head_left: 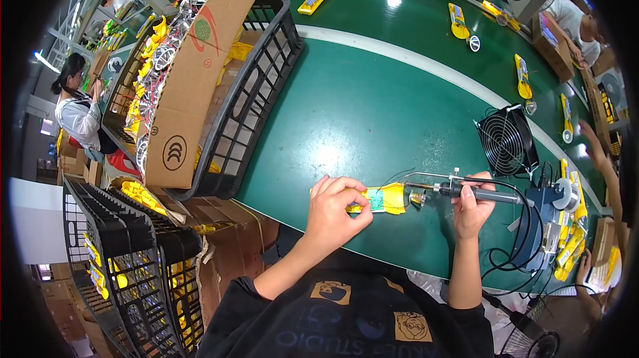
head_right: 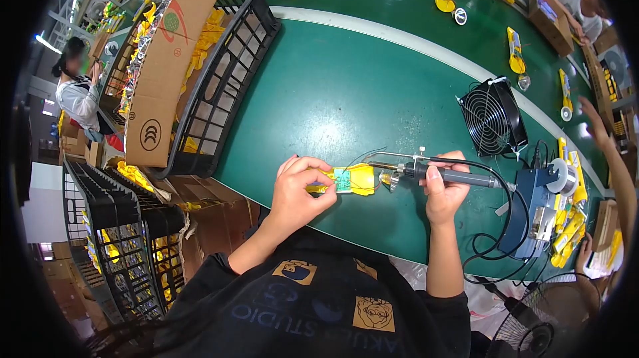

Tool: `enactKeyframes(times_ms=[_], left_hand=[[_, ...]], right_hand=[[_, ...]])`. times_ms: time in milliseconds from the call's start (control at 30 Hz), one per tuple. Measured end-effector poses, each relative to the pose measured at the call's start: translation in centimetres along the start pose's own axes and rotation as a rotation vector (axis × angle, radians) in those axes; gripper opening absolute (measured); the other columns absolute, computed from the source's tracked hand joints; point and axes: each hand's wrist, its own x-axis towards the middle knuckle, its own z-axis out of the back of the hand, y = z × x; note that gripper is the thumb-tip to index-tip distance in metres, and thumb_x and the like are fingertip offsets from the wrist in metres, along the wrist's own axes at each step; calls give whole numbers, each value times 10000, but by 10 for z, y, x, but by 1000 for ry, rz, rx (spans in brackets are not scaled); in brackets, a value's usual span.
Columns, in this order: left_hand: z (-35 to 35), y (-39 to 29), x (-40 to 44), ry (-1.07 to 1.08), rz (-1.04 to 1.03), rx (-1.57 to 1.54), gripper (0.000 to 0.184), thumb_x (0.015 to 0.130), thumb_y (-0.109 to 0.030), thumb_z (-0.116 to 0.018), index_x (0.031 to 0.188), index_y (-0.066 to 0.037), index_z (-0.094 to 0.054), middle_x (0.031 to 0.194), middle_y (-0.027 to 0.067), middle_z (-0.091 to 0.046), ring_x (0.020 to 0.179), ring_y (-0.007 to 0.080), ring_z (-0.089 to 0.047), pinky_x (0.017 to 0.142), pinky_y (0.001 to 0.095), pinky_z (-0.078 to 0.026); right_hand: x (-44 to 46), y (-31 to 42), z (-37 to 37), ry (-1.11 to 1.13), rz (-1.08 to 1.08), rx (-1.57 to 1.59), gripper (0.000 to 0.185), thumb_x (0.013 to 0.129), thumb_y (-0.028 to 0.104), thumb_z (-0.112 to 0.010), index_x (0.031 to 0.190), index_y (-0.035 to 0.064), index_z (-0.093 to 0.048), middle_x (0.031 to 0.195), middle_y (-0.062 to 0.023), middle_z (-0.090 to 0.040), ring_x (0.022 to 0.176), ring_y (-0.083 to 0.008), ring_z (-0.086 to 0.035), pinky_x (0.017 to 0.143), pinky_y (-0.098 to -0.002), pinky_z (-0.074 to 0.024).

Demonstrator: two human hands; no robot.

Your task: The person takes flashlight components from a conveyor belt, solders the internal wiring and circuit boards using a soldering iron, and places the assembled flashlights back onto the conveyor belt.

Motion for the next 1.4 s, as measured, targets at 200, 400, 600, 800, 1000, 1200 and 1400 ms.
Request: enactKeyframes(times_ms=[200,400,600,800,1000,1200,1400], left_hand=[[15,0,-1,-71,14,-77,56,697,-84,-651,712,-35,-629,901,41,-604,814,195,-577,870,381,-397],[77,29,-27,115,351,-42,114,876,-74,-471,841,21,-524,747,107,-618,692,195,-602,615,279,-444],[96,29,-47,488,303,-197,227,828,18,-477,1045,-47,-502,854,89,-643,799,208,-618,715,295,-465],[85,25,-46,614,-35,-41,401,745,58,-531,1098,-125,-581,918,47,-622,853,244,-573,738,332,-458],[68,16,-42,583,-120,135,171,716,-49,-612,870,-117,-647,823,9,-579,767,201,-551,676,323,-452],[59,16,-43,507,-191,150,77,691,-93,-663,762,-99,-634,780,-5,-551,710,186,-546,614,313,-451],[53,16,-44,454,-260,156,76,697,-105,-657,764,-102,-620,805,-27,-561,734,187,-526,647,315,-433]], right_hand=[[3,-6,3,-35,48,42,159,784,127,-581,839,24,-473,693,-23,-480,478,-52,-448,399,-167,-342],[6,-5,7,-48,30,75,172,790,143,-587,844,29,-470,718,-22,-481,476,-43,-450,376,-150,-322],[8,-5,4,-69,35,56,160,809,149,-566,843,40,-454,675,-13,-473,471,-35,-429,380,-140,-306],[8,-6,4,-65,4,50,156,802,125,-584,846,44,-458,640,-2,-475,474,-41,-444,394,-155,-329],[9,-7,7,-43,0,72,130,802,86,-572,834,42,-454,646,-10,-482,494,-50,-451,433,-175,-364],[10,-3,9,-23,-22,120,124,797,88,-576,822,35,-466,678,-14,-492,521,-48,-453,467,-176,-378],[11,-1,7,-11,-43,151,122,788,87,-586,813,38,-477,697,-12,-499,556,-52,-482,481,-181,-386]])
